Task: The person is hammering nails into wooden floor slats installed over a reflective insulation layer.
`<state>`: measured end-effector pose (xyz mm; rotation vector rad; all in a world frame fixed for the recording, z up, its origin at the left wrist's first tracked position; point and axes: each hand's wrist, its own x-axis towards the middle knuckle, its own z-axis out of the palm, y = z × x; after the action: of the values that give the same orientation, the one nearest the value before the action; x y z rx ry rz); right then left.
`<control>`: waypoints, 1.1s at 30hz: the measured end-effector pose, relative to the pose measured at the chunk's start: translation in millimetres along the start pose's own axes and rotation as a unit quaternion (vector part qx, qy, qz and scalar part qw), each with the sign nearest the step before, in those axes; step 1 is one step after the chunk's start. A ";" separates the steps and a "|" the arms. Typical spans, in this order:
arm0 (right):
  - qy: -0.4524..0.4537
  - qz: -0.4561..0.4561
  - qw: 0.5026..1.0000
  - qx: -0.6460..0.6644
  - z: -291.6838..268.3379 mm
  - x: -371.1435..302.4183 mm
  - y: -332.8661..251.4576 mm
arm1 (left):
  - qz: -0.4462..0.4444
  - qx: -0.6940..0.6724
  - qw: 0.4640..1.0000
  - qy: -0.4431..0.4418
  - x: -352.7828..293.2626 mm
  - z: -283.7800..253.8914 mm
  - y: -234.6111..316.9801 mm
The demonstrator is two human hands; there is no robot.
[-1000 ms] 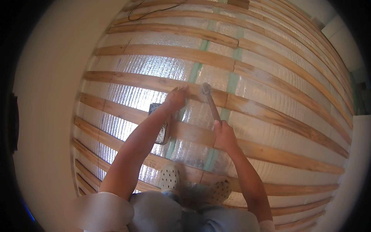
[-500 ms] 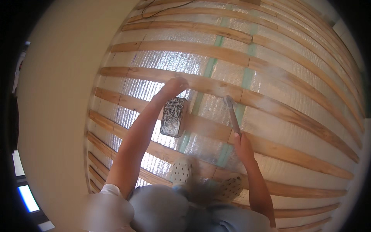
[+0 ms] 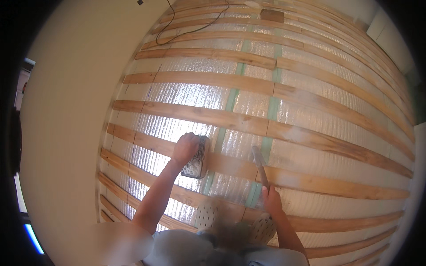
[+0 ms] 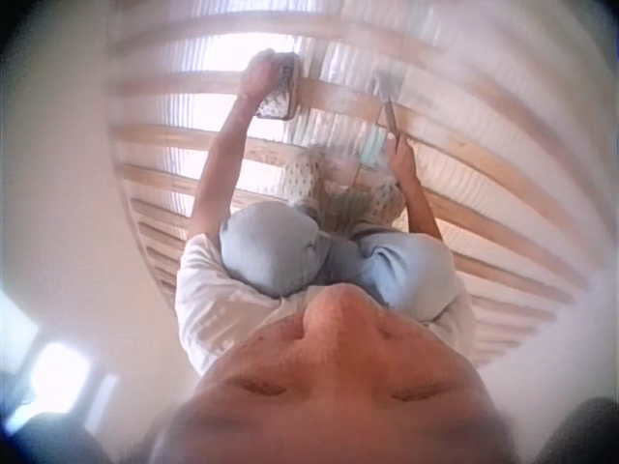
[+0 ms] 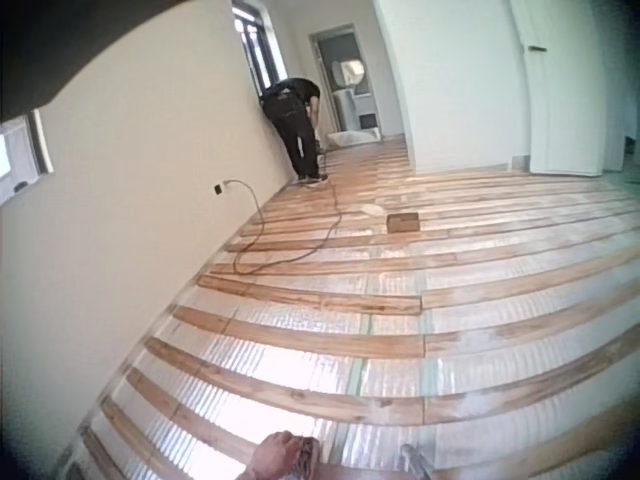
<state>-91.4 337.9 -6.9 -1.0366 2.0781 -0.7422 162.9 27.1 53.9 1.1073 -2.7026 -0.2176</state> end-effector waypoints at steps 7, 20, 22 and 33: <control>0.020 0.009 1.000 0.002 -1.9 0.5 5.9 | 0.022 -0.031 0.999 0.031 -4.5 7.5 -5.2; -0.015 0.043 0.998 0.052 5.7 1.5 27.8 | 0.061 -0.119 0.989 0.065 -6.0 11.2 -13.3; -0.013 0.044 0.998 0.048 0.2 0.8 16.9 | 0.034 -0.199 0.976 0.079 -7.1 -8.2 -4.3; -0.003 -0.016 1.000 0.014 13.4 3.0 30.2 | -0.188 -0.280 0.940 0.053 42.6 -2.7 12.2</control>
<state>-95.7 348.6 -38.0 -1.0590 2.0450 -0.7807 125.8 5.5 65.1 1.3686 -2.0948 -0.8923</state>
